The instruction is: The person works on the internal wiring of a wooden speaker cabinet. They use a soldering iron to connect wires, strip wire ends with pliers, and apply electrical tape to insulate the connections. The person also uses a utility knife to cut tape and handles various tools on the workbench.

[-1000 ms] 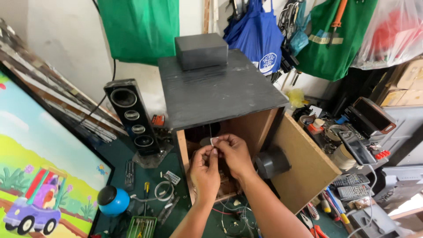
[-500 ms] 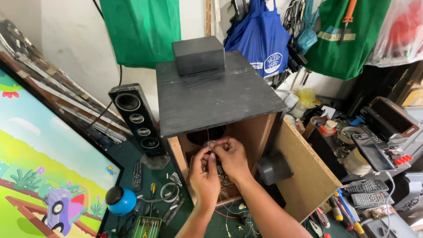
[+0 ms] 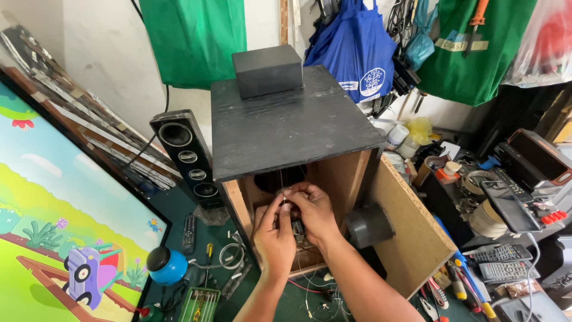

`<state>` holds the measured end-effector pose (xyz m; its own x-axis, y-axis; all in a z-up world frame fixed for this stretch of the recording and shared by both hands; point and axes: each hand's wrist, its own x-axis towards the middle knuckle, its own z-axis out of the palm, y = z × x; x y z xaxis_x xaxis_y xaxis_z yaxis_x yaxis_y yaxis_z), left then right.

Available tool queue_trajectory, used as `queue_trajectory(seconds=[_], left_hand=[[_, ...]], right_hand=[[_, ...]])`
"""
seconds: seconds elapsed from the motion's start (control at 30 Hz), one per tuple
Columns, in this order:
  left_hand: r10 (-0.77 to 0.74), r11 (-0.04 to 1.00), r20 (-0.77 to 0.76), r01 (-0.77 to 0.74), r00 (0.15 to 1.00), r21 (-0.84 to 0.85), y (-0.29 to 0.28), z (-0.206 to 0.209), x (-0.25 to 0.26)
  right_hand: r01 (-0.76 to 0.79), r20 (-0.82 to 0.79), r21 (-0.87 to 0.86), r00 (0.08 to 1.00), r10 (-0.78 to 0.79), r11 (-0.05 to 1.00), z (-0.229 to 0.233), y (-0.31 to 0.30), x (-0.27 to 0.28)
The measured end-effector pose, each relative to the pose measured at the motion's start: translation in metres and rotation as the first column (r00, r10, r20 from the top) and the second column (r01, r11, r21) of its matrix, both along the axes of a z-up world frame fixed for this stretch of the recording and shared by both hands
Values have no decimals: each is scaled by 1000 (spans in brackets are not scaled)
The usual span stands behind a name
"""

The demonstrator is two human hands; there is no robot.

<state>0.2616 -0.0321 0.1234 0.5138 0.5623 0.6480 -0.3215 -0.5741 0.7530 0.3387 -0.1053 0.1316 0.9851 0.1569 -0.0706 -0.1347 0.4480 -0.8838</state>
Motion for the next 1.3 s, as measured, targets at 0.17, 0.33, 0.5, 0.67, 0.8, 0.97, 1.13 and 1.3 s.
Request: queue_trajectory(seconds=[0.17,0.33,0.5,0.67,0.8,0.97,1.13,1.3], left_hand=[[-1,1000,-58,1,998,-6,2,-5,3],[22,1000,-9,-22,1000,11,1,-1,1],[7,1000,-17,-7,1000,0,-1,0,1],[-4,999,-54,1,999,-49,0,-6,4],[-76,983,-114,55,991,-176,1,-5,7],[-257,837,-125,156,958,-524,-5,13,6],[-434,201,282,397,856,-896,-2,5,12],[-432,286,227,371,873,-883,-2,5,13]], right_hand=[[10,-20,29,1000,-9,1000,1,2,-1],[37,-1,-89,999,-37,995,2,4,3],[92,111,-215,991,-69,972,5,5,7],[125,143,-280,986,-87,952,3,6,7],[88,54,-131,995,-81,987,-1,7,8],[65,-13,-109,998,-66,992,-5,6,8],[-67,-132,113,988,82,991,2,4,-2],[-138,-6,94,990,140,986,3,3,-5]])
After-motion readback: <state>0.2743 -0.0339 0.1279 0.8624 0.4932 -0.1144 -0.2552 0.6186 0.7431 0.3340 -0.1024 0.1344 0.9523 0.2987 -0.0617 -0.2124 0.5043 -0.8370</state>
